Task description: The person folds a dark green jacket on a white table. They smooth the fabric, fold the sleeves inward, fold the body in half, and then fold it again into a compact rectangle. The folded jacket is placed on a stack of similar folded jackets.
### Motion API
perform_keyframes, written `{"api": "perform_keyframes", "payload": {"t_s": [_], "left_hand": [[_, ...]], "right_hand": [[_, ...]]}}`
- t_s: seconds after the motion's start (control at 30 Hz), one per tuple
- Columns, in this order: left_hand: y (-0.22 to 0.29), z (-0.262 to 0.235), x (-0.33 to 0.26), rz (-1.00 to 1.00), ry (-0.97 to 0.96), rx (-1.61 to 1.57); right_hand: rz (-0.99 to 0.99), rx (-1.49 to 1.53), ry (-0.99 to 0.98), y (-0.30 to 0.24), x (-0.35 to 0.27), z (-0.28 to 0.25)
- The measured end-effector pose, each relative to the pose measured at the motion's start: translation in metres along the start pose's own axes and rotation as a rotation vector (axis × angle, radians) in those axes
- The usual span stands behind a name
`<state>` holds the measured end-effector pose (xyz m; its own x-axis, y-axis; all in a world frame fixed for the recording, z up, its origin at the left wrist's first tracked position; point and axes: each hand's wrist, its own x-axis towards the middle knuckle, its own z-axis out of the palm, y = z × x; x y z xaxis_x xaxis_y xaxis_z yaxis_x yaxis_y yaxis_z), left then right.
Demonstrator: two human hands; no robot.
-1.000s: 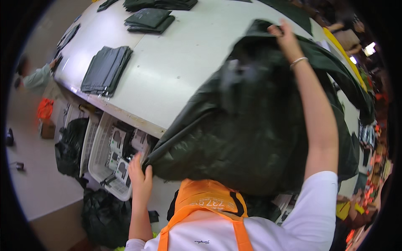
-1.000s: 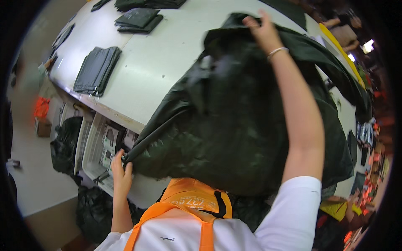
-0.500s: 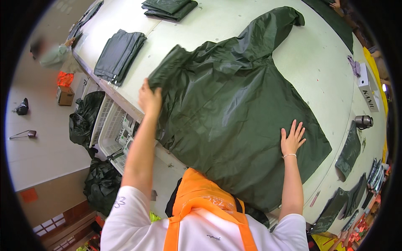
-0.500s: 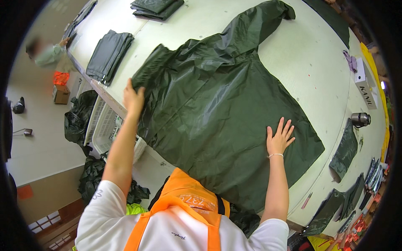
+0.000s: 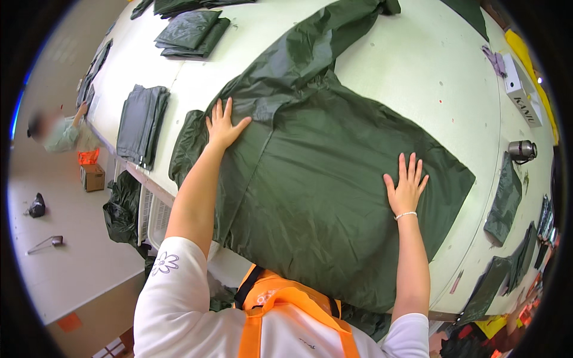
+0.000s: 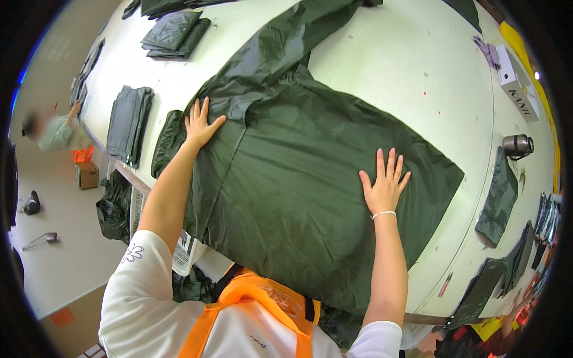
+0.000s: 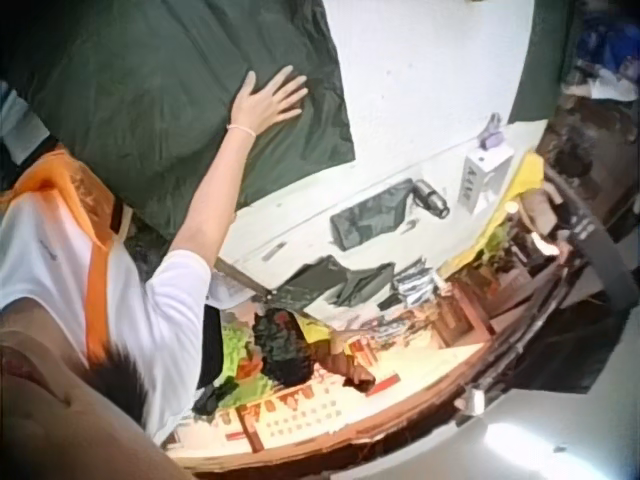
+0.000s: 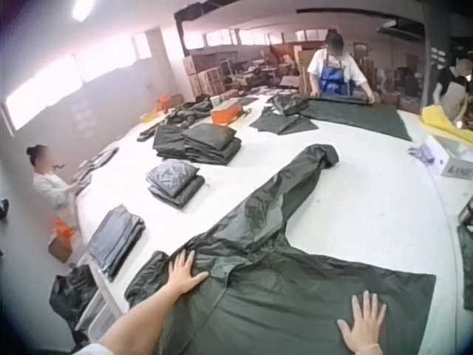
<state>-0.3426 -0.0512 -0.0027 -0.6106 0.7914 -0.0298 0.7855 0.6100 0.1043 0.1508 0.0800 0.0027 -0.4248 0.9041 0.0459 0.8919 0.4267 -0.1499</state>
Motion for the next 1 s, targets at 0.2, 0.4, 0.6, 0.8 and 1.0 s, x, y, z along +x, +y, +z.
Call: {"api": "perform_keyframes", "payload": {"t_s": [0.2,0.4,0.6,0.8,1.0], "left_hand": [[0.022,0.02,0.056,0.024,0.163,0.016],[0.029,0.018,0.105,0.037,0.209,-0.055],[-0.014,-0.013,0.045,0.347,0.235,-0.268],[-0.095,-0.03,-0.076,0.351,0.114,0.14],[-0.119,-0.002,-0.013,0.434,0.206,0.041]], "right_hand": [[-0.027,-0.017,0.093,0.002,0.06,0.01],[0.095,-0.191,0.139,0.001,0.111,0.03],[-0.028,0.051,0.112,-0.123,0.014,-0.008],[0.302,-0.061,-0.125,-0.11,-0.149,0.007],[0.204,-0.09,-0.037,-0.091,-0.077,0.023]]}}
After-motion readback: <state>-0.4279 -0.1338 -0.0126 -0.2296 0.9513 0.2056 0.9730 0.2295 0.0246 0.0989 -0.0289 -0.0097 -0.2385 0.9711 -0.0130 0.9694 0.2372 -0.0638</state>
